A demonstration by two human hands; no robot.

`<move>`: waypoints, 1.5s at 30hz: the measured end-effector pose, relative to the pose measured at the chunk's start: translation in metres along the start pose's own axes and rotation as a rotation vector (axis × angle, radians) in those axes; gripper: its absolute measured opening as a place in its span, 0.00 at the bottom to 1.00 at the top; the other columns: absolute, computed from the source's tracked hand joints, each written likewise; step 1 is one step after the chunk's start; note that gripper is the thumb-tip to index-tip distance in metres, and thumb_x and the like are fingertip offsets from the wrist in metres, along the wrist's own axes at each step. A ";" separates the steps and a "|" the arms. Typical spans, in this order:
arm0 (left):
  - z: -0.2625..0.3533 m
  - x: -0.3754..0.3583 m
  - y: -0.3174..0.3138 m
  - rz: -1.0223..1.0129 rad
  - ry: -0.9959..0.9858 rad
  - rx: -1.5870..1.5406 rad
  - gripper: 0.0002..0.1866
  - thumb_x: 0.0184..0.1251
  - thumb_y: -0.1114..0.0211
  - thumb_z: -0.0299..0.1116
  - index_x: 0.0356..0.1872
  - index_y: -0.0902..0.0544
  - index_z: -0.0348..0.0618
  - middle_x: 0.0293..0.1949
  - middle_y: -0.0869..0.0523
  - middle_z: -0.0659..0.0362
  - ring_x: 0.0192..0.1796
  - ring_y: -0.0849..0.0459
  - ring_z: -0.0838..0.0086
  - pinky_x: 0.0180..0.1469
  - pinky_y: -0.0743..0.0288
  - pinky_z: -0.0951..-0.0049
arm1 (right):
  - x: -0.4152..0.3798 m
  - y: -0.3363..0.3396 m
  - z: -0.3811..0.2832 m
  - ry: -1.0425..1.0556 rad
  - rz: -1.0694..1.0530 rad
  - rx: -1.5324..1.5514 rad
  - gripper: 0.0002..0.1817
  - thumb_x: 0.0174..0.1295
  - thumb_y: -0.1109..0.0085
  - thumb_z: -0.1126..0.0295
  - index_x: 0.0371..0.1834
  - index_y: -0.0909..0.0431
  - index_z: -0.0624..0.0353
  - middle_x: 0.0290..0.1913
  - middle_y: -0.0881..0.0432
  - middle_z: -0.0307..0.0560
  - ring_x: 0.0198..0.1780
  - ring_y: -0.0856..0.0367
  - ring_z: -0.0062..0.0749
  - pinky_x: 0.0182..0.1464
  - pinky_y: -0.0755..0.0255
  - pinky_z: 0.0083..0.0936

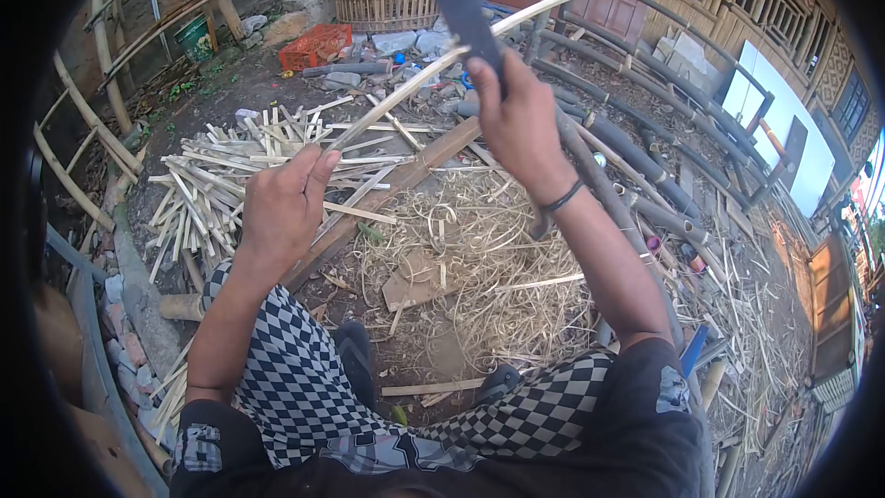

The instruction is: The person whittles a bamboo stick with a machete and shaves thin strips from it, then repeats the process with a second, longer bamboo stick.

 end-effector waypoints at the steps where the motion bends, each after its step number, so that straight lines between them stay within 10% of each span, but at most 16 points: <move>1: -0.008 -0.002 -0.003 -0.026 0.033 -0.013 0.18 0.81 0.43 0.44 0.32 0.23 0.41 0.16 0.23 0.46 0.24 0.18 0.45 0.27 0.30 0.49 | -0.005 -0.008 0.003 0.049 -0.036 -0.016 0.19 0.77 0.47 0.56 0.45 0.22 0.66 0.26 0.19 0.62 0.29 0.17 0.61 0.33 0.27 0.43; 3: -0.010 0.000 -0.001 -0.034 0.010 0.038 0.18 0.81 0.43 0.44 0.33 0.23 0.41 0.16 0.23 0.46 0.24 0.18 0.45 0.28 0.30 0.49 | -0.005 -0.009 0.005 0.094 -0.045 -0.027 0.19 0.78 0.47 0.56 0.45 0.22 0.66 0.26 0.19 0.62 0.29 0.17 0.61 0.33 0.27 0.43; 5: -0.008 0.000 0.001 -0.029 -0.007 0.058 0.19 0.81 0.44 0.46 0.33 0.23 0.41 0.17 0.23 0.45 0.24 0.19 0.44 0.28 0.30 0.49 | 0.002 0.000 0.012 0.020 -0.110 -0.159 0.18 0.79 0.46 0.58 0.48 0.22 0.65 0.24 0.22 0.49 0.26 0.22 0.28 0.31 0.29 0.32; 6: -0.007 0.002 0.000 -0.024 0.000 0.055 0.19 0.81 0.44 0.46 0.33 0.23 0.41 0.17 0.23 0.45 0.24 0.19 0.44 0.28 0.30 0.49 | 0.005 -0.001 0.012 0.027 -0.116 -0.160 0.18 0.79 0.46 0.58 0.48 0.22 0.65 0.24 0.22 0.49 0.26 0.22 0.28 0.31 0.29 0.32; 8: -0.004 0.002 -0.002 -0.027 0.016 0.015 0.20 0.81 0.45 0.47 0.33 0.24 0.41 0.17 0.22 0.45 0.24 0.19 0.44 0.28 0.30 0.49 | 0.002 0.002 0.020 -0.152 -0.014 0.097 0.17 0.77 0.46 0.58 0.42 0.24 0.65 0.25 0.19 0.63 0.31 0.17 0.64 0.32 0.28 0.48; 22: -0.014 0.003 -0.004 -0.072 0.033 0.100 0.19 0.82 0.45 0.45 0.35 0.21 0.40 0.17 0.22 0.44 0.25 0.19 0.43 0.29 0.29 0.48 | -0.021 -0.031 -0.010 0.055 -0.219 -0.046 0.16 0.77 0.46 0.58 0.42 0.26 0.63 0.24 0.21 0.66 0.30 0.19 0.67 0.31 0.29 0.54; 26: -0.004 0.005 -0.002 -0.045 0.042 0.044 0.19 0.82 0.45 0.45 0.34 0.22 0.41 0.18 0.22 0.44 0.25 0.18 0.43 0.30 0.29 0.48 | -0.006 -0.018 -0.007 -0.198 -0.137 0.130 0.16 0.77 0.46 0.60 0.42 0.26 0.65 0.26 0.20 0.66 0.32 0.18 0.67 0.32 0.28 0.49; 30: -0.006 0.004 -0.001 -0.016 -0.006 0.108 0.19 0.81 0.45 0.47 0.33 0.24 0.42 0.17 0.19 0.49 0.23 0.15 0.49 0.27 0.25 0.51 | -0.020 -0.033 -0.027 0.148 -0.104 0.067 0.16 0.77 0.46 0.60 0.41 0.26 0.65 0.24 0.20 0.64 0.28 0.18 0.63 0.29 0.28 0.47; 45: -0.003 0.006 -0.009 -0.014 0.032 0.165 0.17 0.81 0.44 0.46 0.37 0.22 0.44 0.21 0.16 0.48 0.26 0.15 0.46 0.31 0.24 0.48 | -0.024 -0.040 -0.020 -0.057 -0.209 0.064 0.17 0.76 0.45 0.59 0.40 0.26 0.64 0.25 0.20 0.67 0.32 0.19 0.69 0.33 0.29 0.53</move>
Point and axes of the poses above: each hand's wrist, its own x-axis towards the middle knuckle, its own y-axis out of the back of the hand, z = x × y, the point moved 6 cm from there along x, towards the middle knuckle
